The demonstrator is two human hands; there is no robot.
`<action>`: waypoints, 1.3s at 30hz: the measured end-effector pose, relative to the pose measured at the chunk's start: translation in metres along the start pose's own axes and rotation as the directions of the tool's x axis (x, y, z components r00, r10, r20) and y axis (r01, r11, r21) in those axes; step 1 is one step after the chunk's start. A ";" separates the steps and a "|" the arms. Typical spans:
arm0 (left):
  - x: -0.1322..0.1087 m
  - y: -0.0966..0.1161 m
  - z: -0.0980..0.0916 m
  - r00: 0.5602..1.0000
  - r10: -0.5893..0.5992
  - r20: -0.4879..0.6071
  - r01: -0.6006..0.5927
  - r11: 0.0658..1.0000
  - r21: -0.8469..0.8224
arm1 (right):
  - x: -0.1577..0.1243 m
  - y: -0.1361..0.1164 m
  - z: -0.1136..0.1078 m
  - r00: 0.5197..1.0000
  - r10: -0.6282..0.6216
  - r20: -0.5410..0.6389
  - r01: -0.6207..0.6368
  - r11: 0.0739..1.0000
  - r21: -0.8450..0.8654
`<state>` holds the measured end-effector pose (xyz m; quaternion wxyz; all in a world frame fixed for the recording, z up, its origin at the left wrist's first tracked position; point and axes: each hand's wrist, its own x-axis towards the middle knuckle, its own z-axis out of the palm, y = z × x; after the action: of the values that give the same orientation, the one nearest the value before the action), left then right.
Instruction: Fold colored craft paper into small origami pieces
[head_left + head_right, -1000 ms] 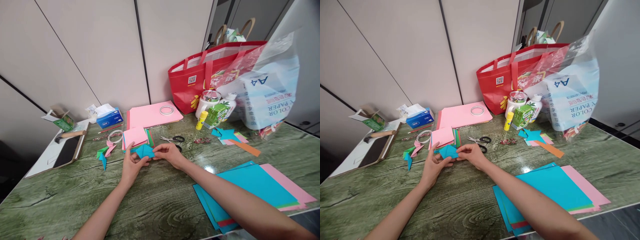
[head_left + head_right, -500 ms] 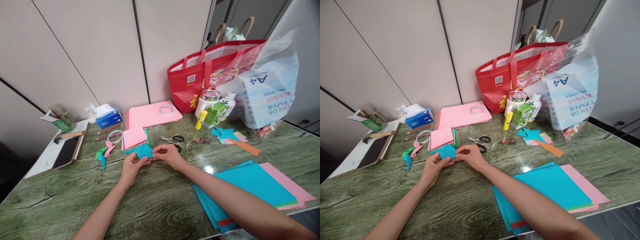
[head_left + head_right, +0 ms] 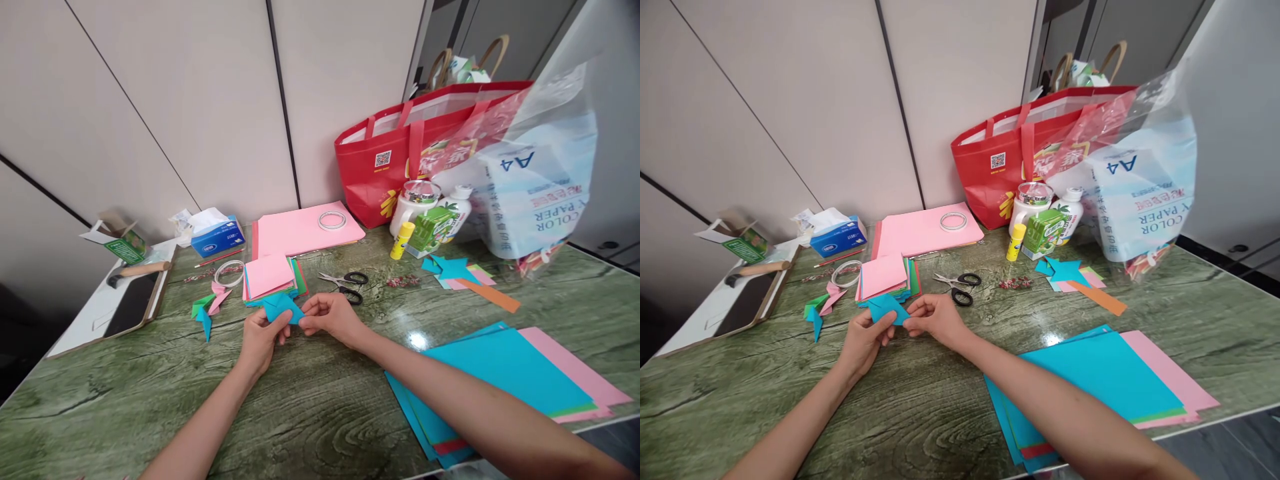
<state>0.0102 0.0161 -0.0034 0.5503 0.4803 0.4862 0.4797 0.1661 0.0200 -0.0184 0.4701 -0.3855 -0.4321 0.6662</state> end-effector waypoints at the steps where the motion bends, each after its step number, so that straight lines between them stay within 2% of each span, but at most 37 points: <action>1: 0.000 0.000 -0.001 1.000 -0.004 -0.003 0.004 1.000 0.000 | 0.000 0.001 0.000 1.000 0.000 0.021 0.000 1.000 -0.020; 5: 0.001 0.004 -0.004 1.000 -0.026 0.003 0.026 0.998 0.053 | 0.000 0.000 -0.002 0.994 -0.057 0.092 0.067 0.992 -0.111; 8: -0.002 0.008 -0.004 0.983 -0.119 0.138 0.093 0.979 0.182 | -0.001 -0.003 -0.002 0.993 -0.082 0.080 0.089 0.993 -0.081; 10: -0.004 0.010 -0.002 0.969 -0.159 0.188 0.113 0.965 0.236 | -0.001 -0.005 -0.002 0.994 -0.070 0.079 0.075 0.995 -0.064; 19: -0.003 0.001 -0.002 0.977 -0.055 0.205 0.016 0.983 0.185 | -0.001 -0.007 -0.002 0.999 -0.024 0.043 0.022 0.999 0.045; 26: -0.003 0.002 -0.004 0.971 -0.072 0.229 0.033 0.984 0.173 | -0.002 -0.009 -0.003 0.998 -0.013 0.065 0.010 0.998 0.056; 34: -0.002 0.001 -0.007 0.965 -0.063 0.254 -0.019 0.952 0.305 | -0.001 -0.003 -0.004 0.992 -0.067 0.109 0.071 0.997 -0.039; 39: -0.003 0.002 -0.004 0.966 -0.091 0.241 0.000 0.936 0.353 | 0.000 -0.002 -0.004 0.995 -0.069 0.076 0.074 0.995 -0.062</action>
<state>0.0061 0.0133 -0.0015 0.5246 0.6164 0.5003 0.3074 0.1701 0.0212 -0.0181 0.4648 -0.3599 -0.4840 0.6482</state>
